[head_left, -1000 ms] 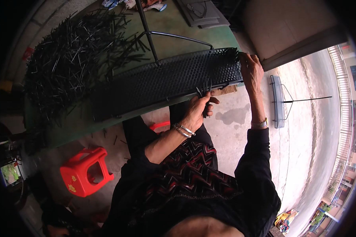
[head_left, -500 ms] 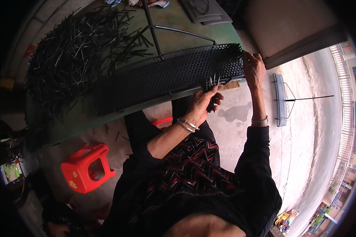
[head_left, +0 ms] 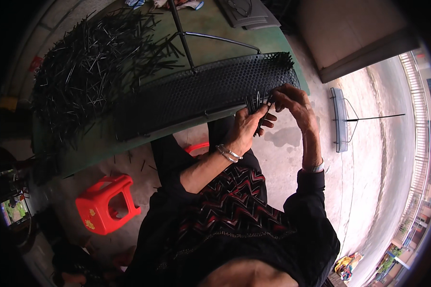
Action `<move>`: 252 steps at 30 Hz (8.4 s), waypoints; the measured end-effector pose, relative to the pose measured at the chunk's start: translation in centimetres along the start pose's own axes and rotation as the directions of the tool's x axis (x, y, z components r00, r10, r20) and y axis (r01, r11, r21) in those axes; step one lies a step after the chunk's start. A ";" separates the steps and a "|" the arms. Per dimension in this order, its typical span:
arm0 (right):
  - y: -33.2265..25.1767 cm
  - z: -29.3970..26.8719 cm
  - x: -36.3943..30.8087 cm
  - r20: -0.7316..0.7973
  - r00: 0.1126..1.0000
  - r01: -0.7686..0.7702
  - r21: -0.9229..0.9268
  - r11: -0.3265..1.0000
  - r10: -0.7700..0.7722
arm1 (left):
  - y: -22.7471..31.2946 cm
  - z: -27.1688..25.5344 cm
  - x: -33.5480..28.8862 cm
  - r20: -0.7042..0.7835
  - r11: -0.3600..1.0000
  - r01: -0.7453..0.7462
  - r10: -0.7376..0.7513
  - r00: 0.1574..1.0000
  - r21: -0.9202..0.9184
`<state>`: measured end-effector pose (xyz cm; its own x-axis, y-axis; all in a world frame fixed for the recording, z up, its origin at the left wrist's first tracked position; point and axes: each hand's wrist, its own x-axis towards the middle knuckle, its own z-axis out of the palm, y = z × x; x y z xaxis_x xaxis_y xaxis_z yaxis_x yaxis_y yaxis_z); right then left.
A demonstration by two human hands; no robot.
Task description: The person is inserting thin black pins into a perforated base to assemble an industrial brush.
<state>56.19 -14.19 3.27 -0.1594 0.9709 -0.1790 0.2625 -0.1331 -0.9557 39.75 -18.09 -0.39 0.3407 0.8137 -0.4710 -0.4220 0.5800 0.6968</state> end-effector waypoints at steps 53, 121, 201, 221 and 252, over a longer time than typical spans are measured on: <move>0.7 -0.3 8.1 -0.475 0.645 0.141 -0.696 0.704 -0.599 | -0.7 -2.1 1.7 -0.010 0.956 0.181 -0.189 0.982 -0.232; 0.3 -1.7 7.2 -0.398 0.645 0.181 -0.750 0.636 -0.653 | -2.0 -0.9 2.5 0.002 0.951 0.101 -0.105 0.994 -0.291; -2.2 -1.8 2.3 -0.434 0.861 0.122 -0.328 0.937 -0.264 | -0.2 -1.7 2.8 0.090 0.986 0.126 -0.116 0.989 -0.114; 0.5 -3.2 6.0 -0.428 0.730 0.194 -0.618 0.762 -0.533 | -1.4 -1.5 3.0 0.099 0.972 0.149 -0.132 0.986 -0.185; 0.8 -2.3 7.3 -0.217 0.752 0.005 -0.943 0.333 -0.622 | -0.9 -1.0 1.7 0.064 0.981 0.093 -0.084 0.994 -0.170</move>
<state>57.45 -6.75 1.75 -0.0771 0.8562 0.5108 0.9840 0.1479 -0.0993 39.89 -17.15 -2.35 0.4275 0.7582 -0.4924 -0.5254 0.6516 0.5472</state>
